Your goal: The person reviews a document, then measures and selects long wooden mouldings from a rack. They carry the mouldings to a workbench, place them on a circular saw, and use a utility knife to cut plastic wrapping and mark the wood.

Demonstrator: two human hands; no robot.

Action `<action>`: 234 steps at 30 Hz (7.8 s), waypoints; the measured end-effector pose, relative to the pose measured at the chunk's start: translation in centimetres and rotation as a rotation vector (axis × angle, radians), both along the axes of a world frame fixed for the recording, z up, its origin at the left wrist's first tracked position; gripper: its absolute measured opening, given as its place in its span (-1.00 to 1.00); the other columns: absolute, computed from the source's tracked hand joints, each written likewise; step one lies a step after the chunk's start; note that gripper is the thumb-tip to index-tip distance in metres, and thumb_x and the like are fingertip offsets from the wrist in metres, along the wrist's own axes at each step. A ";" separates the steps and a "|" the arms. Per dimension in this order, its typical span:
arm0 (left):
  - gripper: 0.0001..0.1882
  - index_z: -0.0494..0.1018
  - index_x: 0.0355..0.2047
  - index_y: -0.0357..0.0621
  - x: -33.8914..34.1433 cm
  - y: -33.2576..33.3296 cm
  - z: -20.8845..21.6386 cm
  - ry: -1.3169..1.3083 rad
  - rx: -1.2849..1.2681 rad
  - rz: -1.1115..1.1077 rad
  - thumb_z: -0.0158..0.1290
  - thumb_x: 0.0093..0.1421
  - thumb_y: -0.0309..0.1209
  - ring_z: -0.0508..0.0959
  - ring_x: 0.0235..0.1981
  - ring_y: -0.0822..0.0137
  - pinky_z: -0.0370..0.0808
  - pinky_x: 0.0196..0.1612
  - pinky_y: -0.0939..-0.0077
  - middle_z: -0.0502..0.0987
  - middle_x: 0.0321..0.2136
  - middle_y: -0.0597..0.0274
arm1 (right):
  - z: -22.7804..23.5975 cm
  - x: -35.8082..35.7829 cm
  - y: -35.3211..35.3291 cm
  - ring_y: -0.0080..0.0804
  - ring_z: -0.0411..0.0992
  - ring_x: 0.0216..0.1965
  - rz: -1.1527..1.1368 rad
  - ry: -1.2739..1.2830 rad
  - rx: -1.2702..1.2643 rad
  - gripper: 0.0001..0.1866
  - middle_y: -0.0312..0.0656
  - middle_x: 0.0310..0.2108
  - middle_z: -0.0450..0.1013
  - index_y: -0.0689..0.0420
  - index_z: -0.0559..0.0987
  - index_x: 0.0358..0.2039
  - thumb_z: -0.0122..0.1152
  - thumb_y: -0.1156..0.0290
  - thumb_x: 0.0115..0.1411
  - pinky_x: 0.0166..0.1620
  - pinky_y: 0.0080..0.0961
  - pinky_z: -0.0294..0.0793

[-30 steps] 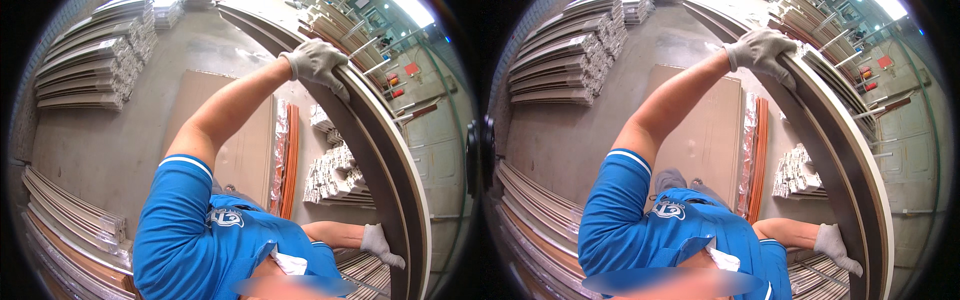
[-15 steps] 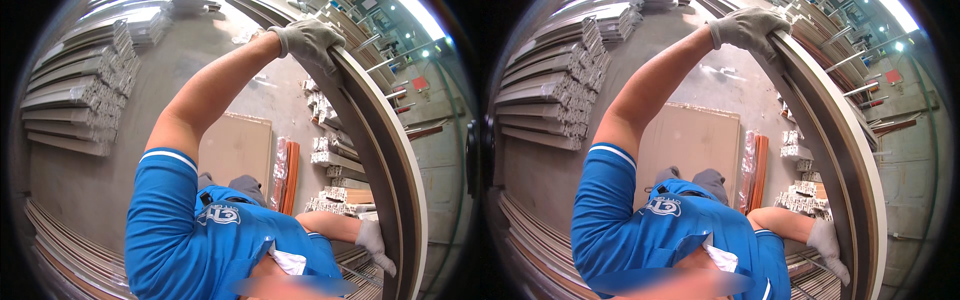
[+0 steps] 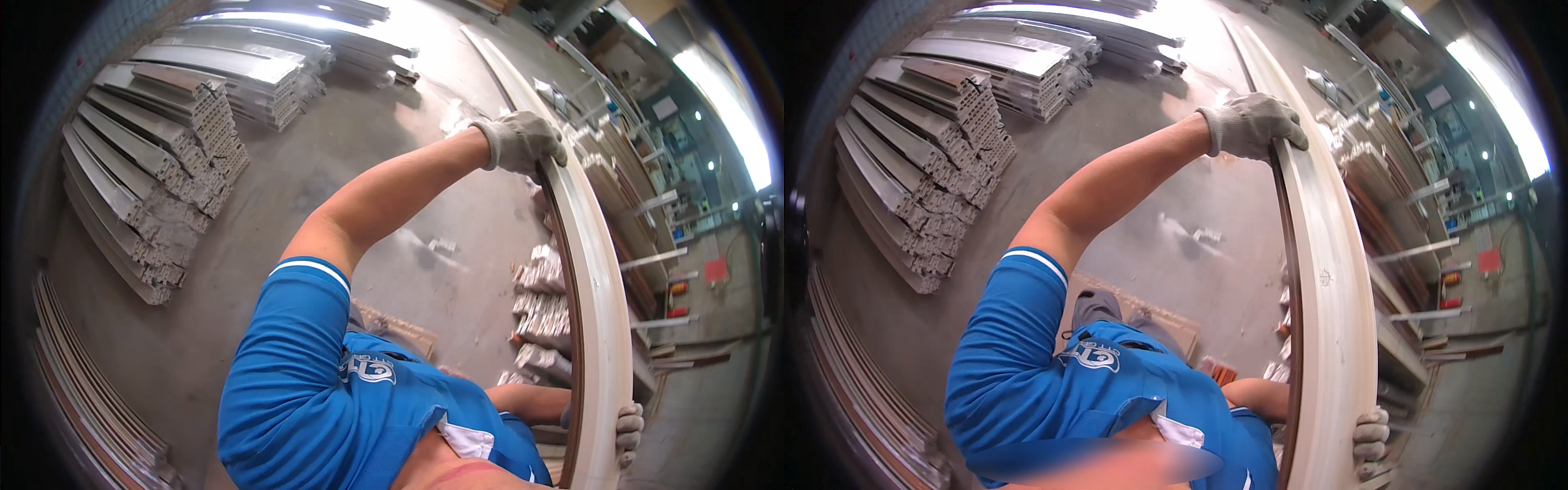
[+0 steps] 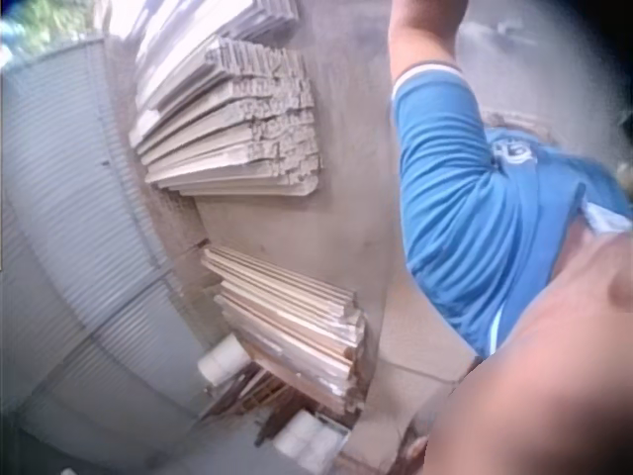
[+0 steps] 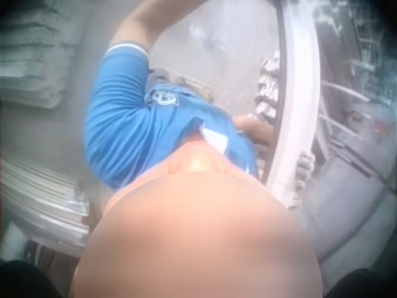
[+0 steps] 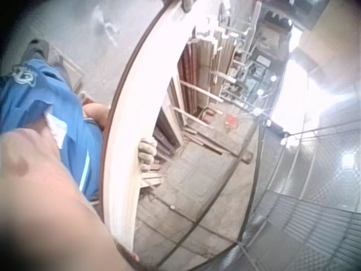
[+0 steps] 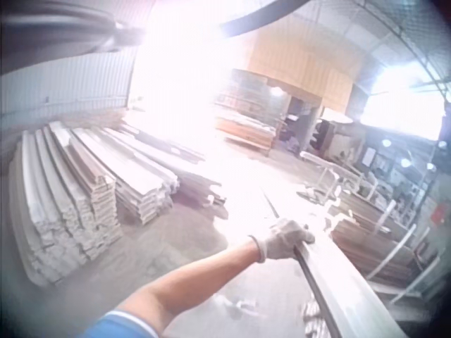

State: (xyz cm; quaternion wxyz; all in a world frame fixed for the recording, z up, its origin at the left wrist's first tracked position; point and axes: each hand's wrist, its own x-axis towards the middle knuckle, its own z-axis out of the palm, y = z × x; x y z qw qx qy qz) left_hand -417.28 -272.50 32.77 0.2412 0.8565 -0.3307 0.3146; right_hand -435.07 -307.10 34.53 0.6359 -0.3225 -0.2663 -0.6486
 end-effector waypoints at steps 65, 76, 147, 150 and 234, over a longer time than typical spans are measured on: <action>-0.69 0.55 -0.22 -0.11 199.6 61.8 -0.7 -0.402 -0.333 -0.089 0.25 -0.03 -0.40 0.56 -0.09 0.16 0.33 0.17 0.15 0.60 -0.24 0.16 | -1.8 191.4 64.1 -0.65 0.35 -0.46 -0.003 -0.142 -0.738 -0.82 -0.45 -0.46 0.27 -0.06 0.41 -0.20 -0.16 0.20 0.35 -0.43 -0.70 0.35; -0.67 0.52 -0.24 -0.08 231.8 75.0 -4.1 -0.316 -0.380 -0.147 0.25 -0.09 -0.42 0.54 -0.11 0.11 0.32 0.19 0.08 0.58 -0.23 0.17 | -2.6 224.8 76.2 -0.45 0.42 -0.42 0.169 -0.209 -1.017 -0.84 -0.32 -0.40 0.30 0.02 0.37 -0.14 -0.10 0.28 0.33 -0.36 -0.52 0.53; -0.57 0.51 -0.16 -0.08 447.1 67.3 -18.9 0.114 -0.059 -0.607 0.24 -0.12 -0.40 0.49 -0.04 0.05 0.39 0.09 0.19 0.55 -0.15 0.12 | -9.8 431.9 84.5 -0.31 0.31 -0.61 -0.148 0.261 -0.929 -0.85 -0.23 -0.53 0.21 0.05 0.27 -0.27 -0.13 0.25 0.31 -0.58 -0.35 0.40; -0.58 0.51 -0.16 -0.09 453.8 62.4 -19.7 0.129 -0.116 -0.611 0.23 -0.12 -0.41 0.48 -0.05 0.02 0.39 0.07 0.19 0.54 -0.15 0.12 | -10.4 439.5 80.1 -0.30 0.32 -0.64 -0.151 0.239 -0.921 -0.84 -0.22 -0.56 0.20 0.08 0.27 -0.25 -0.12 0.27 0.31 -0.59 -0.33 0.43; 0.04 0.09 0.29 -0.06 676.3 -41.9 -26.7 1.453 -1.891 -1.434 -0.15 0.03 0.47 0.25 0.23 0.07 0.22 0.26 0.07 0.20 0.24 0.07 | -3.0 657.8 -17.9 -0.29 0.33 0.11 -1.233 0.024 0.105 -0.44 -0.06 0.08 0.37 0.17 0.39 0.15 0.00 0.03 0.30 0.20 -0.28 0.31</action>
